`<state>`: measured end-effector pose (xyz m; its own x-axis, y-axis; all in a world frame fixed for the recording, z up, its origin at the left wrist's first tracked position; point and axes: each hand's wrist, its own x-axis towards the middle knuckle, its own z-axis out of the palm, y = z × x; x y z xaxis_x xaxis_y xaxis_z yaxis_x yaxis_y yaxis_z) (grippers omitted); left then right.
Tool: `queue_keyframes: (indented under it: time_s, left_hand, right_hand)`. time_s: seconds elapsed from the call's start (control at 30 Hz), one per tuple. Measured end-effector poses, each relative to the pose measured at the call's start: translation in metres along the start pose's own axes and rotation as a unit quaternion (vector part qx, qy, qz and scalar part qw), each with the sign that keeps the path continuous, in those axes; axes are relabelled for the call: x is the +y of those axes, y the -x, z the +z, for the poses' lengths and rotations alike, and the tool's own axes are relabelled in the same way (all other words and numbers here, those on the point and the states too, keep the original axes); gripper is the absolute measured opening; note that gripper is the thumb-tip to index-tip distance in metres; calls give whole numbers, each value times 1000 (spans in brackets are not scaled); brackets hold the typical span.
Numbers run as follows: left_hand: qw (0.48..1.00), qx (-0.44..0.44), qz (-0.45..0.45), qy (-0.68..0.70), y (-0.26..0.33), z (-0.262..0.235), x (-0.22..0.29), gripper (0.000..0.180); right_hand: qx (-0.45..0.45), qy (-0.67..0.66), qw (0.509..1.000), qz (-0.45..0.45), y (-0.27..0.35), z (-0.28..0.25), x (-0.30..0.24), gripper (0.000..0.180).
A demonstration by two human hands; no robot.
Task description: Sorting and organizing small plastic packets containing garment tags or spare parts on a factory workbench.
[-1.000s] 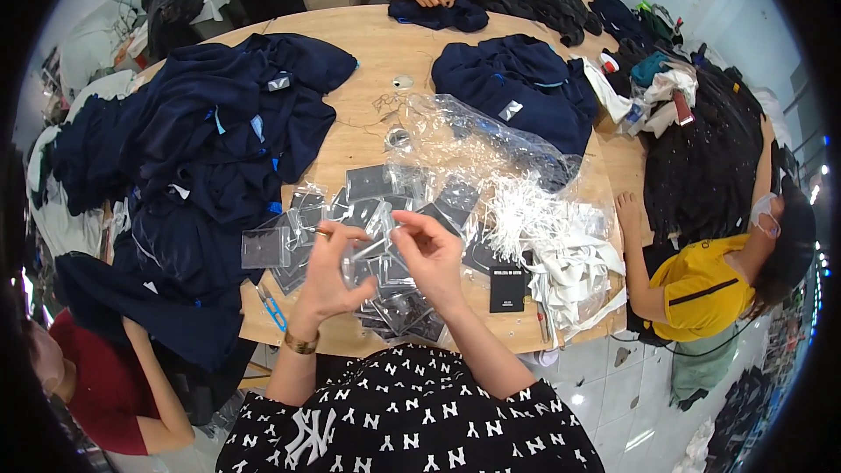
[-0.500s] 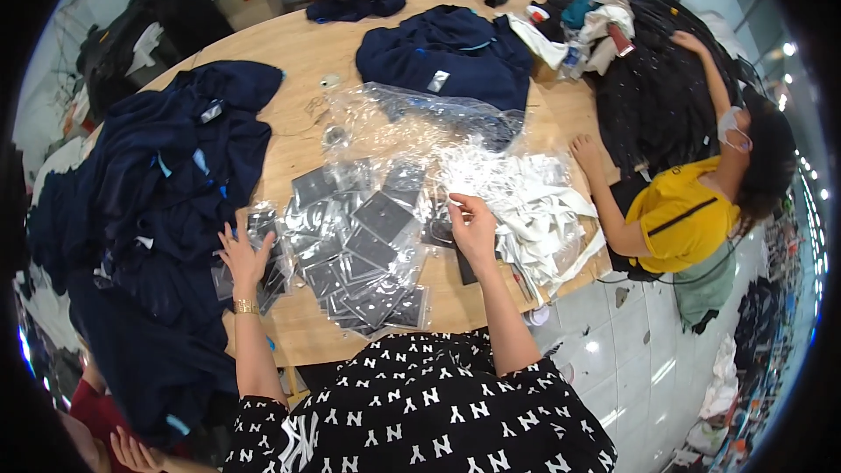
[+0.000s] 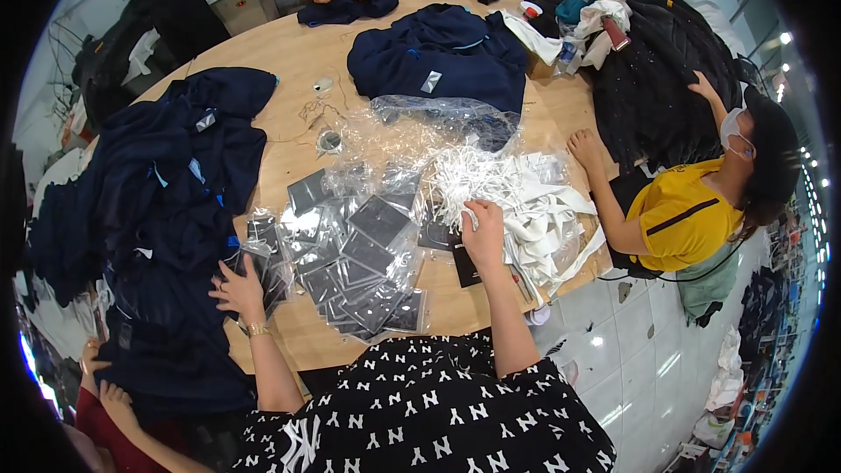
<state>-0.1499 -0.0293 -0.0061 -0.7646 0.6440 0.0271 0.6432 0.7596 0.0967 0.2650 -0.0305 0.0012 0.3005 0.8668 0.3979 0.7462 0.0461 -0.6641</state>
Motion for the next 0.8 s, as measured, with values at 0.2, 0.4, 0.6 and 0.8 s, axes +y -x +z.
queue_keyframes:
  time_s: [0.2, 0.4, 0.6, 0.8]
  left_hand:
    - [999, 9, -21, 37, 5, 34, 1, 72]
    - [997, 8, -30, 66, 3, 39, 26, 73]
    - [991, -1, -11, 133, 9, 24, 51, 69]
    - [927, -2, 309, 212, 41, 4, 89, 59]
  right_hand:
    - [35, 75, 992, -97, -3, 22, -8, 15]
    - [48, 183, 981, -30, -7, 46, -15, 19]
    - [58, 100, 993, 11, -9, 34, 5, 14]
    - [8, -208, 955, 212, -20, 6, 1, 13]
